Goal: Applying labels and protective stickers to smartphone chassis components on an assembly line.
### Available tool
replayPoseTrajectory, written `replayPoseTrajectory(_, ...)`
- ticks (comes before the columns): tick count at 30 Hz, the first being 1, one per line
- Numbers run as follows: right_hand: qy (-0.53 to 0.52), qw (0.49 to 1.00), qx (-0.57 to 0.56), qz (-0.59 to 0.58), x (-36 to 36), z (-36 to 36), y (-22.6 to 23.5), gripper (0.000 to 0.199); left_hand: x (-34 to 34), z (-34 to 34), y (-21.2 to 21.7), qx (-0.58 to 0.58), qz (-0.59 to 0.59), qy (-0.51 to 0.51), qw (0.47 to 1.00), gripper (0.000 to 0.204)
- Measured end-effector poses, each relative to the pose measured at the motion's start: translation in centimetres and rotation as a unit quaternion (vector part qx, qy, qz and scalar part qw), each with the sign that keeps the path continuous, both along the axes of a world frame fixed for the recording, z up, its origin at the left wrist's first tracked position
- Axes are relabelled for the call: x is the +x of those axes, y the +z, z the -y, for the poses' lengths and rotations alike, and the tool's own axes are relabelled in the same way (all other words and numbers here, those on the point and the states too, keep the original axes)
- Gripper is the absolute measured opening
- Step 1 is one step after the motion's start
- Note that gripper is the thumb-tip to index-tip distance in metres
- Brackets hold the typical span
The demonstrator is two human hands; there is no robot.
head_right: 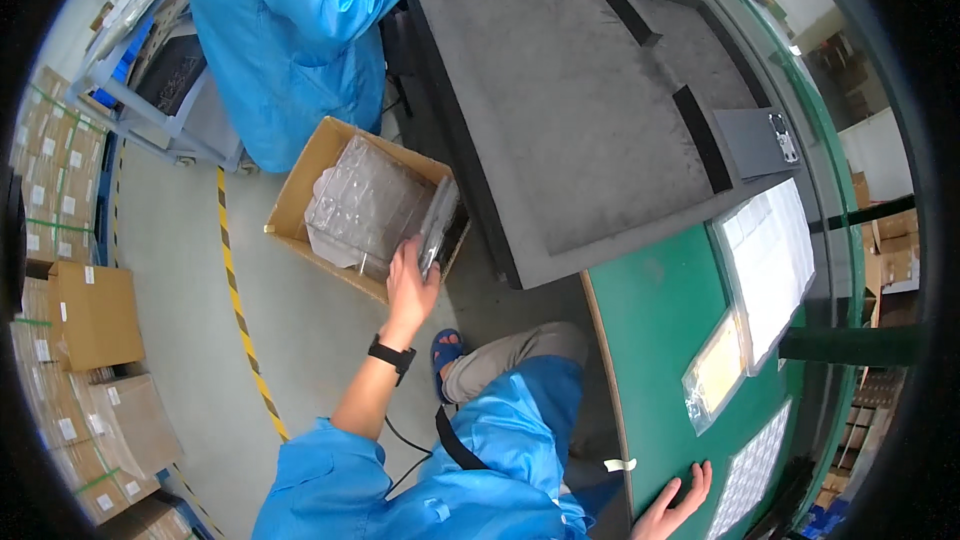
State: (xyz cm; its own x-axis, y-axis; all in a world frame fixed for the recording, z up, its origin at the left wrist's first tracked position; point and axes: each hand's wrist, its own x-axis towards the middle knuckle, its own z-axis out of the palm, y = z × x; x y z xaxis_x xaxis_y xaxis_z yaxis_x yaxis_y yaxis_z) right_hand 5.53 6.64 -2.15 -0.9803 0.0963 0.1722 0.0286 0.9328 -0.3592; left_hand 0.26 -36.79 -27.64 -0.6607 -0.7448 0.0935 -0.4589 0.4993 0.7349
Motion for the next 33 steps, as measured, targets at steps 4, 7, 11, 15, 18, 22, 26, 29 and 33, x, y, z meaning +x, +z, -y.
replayPoseTrajectory(4,0.007,1.000,-0.001,0.004,-0.2,0.0,-0.2,0.035,-0.1,-0.9,0.3,-0.045,0.007,0.014,0.999,0.047)
replayPoseTrajectory(7,-0.008,1.000,-0.006,0.011,-0.1,0.7,0.1,0.035,0.1,0.8,0.0,-0.082,-0.002,0.022,0.996,0.042)
replayPoseTrajectory(11,0.002,1.000,0.017,0.008,-0.1,0.7,0.6,0.036,0.9,6.9,-1.0,0.004,-0.041,0.127,0.991,0.021)
replayPoseTrajectory(15,-0.003,1.000,0.002,0.022,-0.4,1.0,-0.3,0.036,3.7,12.6,-5.1,0.106,-0.001,0.174,0.979,0.020)
replayPoseTrajectory(18,-0.007,1.000,0.001,0.013,0.0,0.7,0.1,0.036,3.3,11.8,-3.7,0.042,0.021,0.144,0.988,0.023)
replayPoseTrajectory(22,-0.016,1.000,-0.014,0.007,0.1,1.3,0.4,0.035,2.4,6.2,-1.9,-0.119,0.016,0.056,0.991,0.039)
replayPoseTrajectory(26,-0.010,1.000,0.014,0.006,-0.1,0.8,0.3,0.035,2.3,-1.3,-1.1,-0.110,0.025,-0.065,0.991,0.052)
replayPoseTrajectory(29,-0.008,1.000,0.016,0.002,-0.2,0.8,0.3,0.035,1.7,-4.4,-0.1,-0.014,-0.008,-0.083,0.996,0.051)
replayPoseTrajectory(33,0.008,1.000,0.024,-0.002,-0.2,0.1,0.0,0.034,1.0,-3.1,-0.3,0.042,-0.102,-0.045,0.993,0.050)
